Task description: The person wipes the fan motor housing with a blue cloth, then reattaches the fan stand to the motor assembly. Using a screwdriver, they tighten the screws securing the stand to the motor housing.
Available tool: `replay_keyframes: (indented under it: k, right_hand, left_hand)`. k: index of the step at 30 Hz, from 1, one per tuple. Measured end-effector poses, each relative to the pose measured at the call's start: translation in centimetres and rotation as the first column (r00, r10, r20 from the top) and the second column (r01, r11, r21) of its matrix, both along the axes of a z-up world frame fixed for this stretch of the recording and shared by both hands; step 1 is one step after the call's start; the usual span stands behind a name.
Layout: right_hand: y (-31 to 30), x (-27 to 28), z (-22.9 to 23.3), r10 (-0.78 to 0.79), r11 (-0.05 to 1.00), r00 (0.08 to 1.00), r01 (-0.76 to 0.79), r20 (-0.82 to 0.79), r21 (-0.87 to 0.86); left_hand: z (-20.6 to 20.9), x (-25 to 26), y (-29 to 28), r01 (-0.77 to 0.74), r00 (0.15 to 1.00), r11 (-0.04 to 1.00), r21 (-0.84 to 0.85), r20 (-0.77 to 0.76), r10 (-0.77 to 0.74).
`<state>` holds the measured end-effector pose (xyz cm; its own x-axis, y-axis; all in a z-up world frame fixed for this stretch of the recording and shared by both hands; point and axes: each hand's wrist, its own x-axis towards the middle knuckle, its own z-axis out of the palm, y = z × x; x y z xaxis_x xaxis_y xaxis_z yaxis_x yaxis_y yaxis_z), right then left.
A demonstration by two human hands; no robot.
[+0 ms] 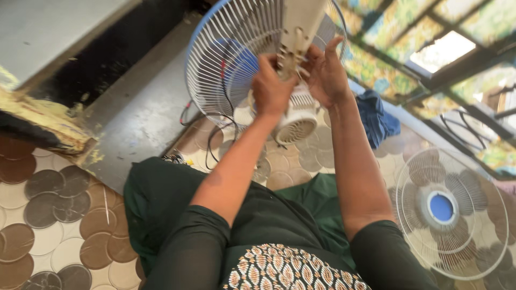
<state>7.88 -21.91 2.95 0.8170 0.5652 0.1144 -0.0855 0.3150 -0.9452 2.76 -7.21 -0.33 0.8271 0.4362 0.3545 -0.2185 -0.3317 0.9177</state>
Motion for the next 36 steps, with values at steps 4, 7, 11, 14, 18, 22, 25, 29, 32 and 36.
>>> replay_keyframes:
  k: [4,7,11,14,18,22,25,29,32,36]
  right_hand:
    - [-5.6,2.2,-9.3,-0.61,0.785,0.783,0.618,-0.119,0.038]
    - [-7.4,2.7,-20.2,-0.911,0.409,0.412,0.91,0.039,-0.067]
    - [-6.7,-0.9,-30.9,-0.587,0.258,0.657,0.706,0.473,-0.66]
    - [-5.0,-2.9,-34.2,-0.62,0.202,0.604,0.739,0.5,-0.642]
    - [-3.9,-2.1,-35.1,-0.768,0.057,0.561,0.54,0.309,-0.84]
    - [-4.4,-0.9,-34.4,-0.869,0.298,0.495,0.525,0.002,-0.797]
    - [-6.7,-0.9,-33.4,-0.813,0.579,0.382,0.614,-0.44,-0.537]
    - [-10.9,-1.8,-31.0,-0.636,0.7,0.391,0.656,-0.666,-0.283]
    - [-12.7,-4.3,-28.4,-0.761,0.641,0.459,0.641,-0.457,-0.423]
    - [-14.0,-8.4,-23.1,-0.788,0.567,0.614,0.691,-0.05,-0.449]
  left_hand:
    - [-0.6,0.6,0.8,0.036,0.997,0.998,-0.045,0.076,-0.033]
    - [-0.8,0.4,0.9,0.086,0.99,0.995,-0.057,0.118,-0.079]
    - [-0.2,-0.2,0.7,0.127,0.978,0.992,-0.007,0.168,-0.124]
    - [0.1,-0.4,0.7,0.131,0.977,0.991,0.015,0.169,-0.132]
    - [-0.2,-0.5,1.3,0.217,0.969,0.975,-0.046,0.128,-0.21]
    - [-0.2,0.3,2.2,0.242,0.963,0.967,-0.082,0.142,-0.229]
    - [-0.2,1.4,3.0,0.223,0.975,0.968,-0.114,0.001,-0.224]
    - [-0.8,3.0,3.9,0.227,0.974,0.969,-0.094,0.038,-0.224]
    - [-1.4,3.8,4.3,0.227,0.974,0.972,-0.064,0.037,-0.225]
    - [-1.9,5.5,4.6,0.181,0.982,0.983,-0.024,-0.056,-0.182]
